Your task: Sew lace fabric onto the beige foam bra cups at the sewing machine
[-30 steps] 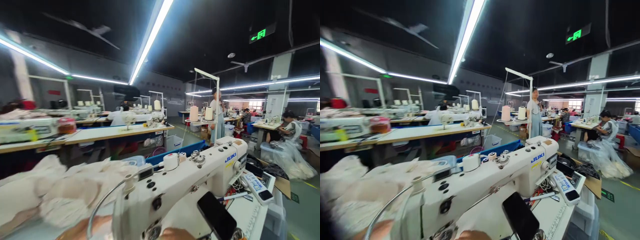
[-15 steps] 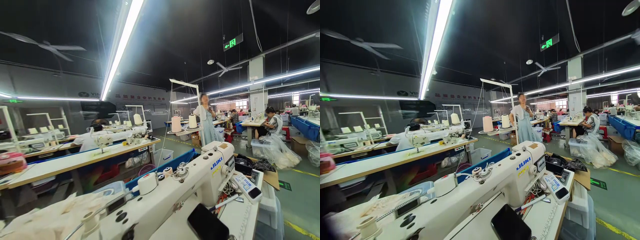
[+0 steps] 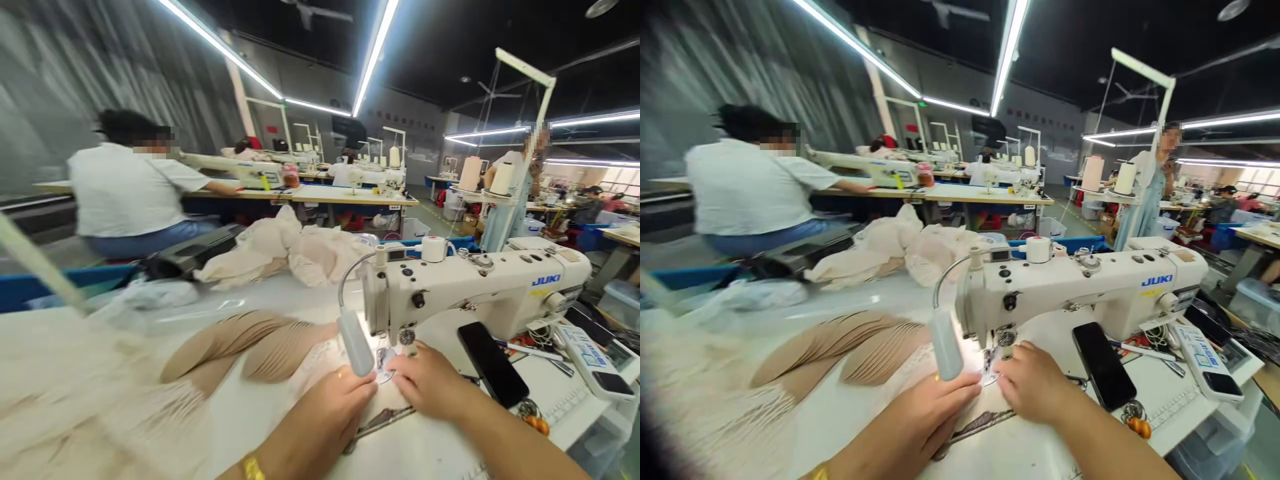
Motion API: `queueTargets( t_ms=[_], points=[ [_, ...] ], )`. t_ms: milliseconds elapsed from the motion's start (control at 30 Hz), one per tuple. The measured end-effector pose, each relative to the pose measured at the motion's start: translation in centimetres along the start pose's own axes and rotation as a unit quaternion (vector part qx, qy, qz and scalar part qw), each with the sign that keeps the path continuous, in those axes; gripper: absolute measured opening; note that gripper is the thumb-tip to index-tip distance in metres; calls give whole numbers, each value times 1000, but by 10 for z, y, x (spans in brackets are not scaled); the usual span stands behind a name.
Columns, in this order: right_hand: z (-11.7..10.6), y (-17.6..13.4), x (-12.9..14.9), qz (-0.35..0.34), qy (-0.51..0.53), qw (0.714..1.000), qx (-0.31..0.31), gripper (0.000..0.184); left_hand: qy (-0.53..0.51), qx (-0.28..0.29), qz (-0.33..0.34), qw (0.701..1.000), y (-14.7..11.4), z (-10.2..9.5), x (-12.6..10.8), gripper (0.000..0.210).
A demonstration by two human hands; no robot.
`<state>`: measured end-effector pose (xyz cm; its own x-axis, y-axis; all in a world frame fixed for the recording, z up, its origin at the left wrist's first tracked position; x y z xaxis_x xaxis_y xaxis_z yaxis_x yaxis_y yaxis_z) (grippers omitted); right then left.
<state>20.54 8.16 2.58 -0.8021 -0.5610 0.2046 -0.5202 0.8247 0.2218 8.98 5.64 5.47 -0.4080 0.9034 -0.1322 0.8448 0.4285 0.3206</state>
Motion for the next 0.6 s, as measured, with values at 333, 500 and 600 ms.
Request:
queueTargets(
  t_ms=[333, 500, 600],
  points=[
    [0, -4, 1, -3, 20, 1000, 12, 18, -10, -43, -11, 999, 8, -11, -4, 35],
    [0, -5, -1, 1, 41, 999, 19, 19, -3, -50, -7, 999, 15, -13, -6, 34],
    [-1, -6, -1, -3, 43, 999, 11, 19, 29, -27, -27, 999, 19, -8, -2, 35]
  ],
)
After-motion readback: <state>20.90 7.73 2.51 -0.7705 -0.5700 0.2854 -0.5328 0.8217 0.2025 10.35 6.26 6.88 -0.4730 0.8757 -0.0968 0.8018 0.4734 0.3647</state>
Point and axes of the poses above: each hand's wrist, its own y-axis towards the middle knuckle, its own z-axis out of the palm, x = y × z, the point moved 10 cm from there along y, towards the middle knuckle, and after that the axes turned 10 degrees about x, right-handed, at the moved point
